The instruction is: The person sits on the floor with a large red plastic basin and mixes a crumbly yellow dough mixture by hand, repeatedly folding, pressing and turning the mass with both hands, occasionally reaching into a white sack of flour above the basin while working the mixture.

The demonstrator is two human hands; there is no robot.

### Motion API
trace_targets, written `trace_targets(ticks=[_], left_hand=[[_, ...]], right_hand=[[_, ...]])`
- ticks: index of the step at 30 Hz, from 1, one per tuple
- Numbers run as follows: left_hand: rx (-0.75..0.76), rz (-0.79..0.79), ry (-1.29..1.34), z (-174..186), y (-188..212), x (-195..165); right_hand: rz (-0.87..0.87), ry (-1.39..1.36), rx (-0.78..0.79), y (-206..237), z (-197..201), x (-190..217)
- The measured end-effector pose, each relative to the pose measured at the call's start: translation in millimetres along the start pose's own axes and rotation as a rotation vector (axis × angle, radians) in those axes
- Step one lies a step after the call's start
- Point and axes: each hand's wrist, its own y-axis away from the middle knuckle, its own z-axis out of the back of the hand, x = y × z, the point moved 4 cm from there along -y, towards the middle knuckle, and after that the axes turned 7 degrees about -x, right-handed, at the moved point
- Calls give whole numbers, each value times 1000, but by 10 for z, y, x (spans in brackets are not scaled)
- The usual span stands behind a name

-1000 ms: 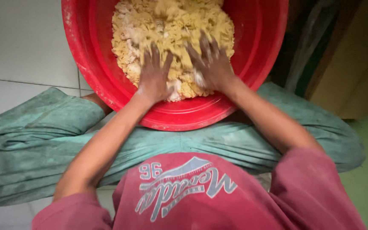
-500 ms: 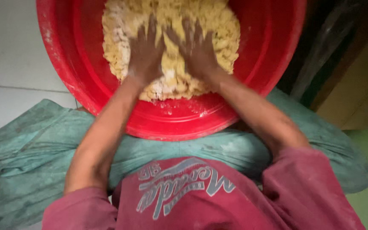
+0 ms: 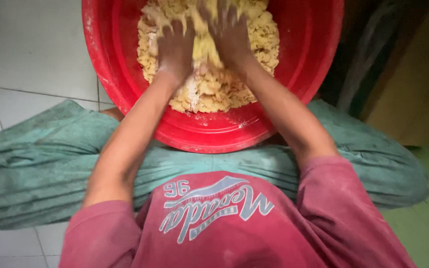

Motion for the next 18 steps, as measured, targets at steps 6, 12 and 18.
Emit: trace_targets(ticks=[6,12,18], left_hand=[[305,-109,31,-55,707,-55],[167,-61,-7,-57,620,146],[64,267,252,-287,-237,608]], right_hand=[[11,-127,-18,1096,76,413],[-93,-225,-155,863,-384,717],[-56,-261,-232,-575,-140,223]])
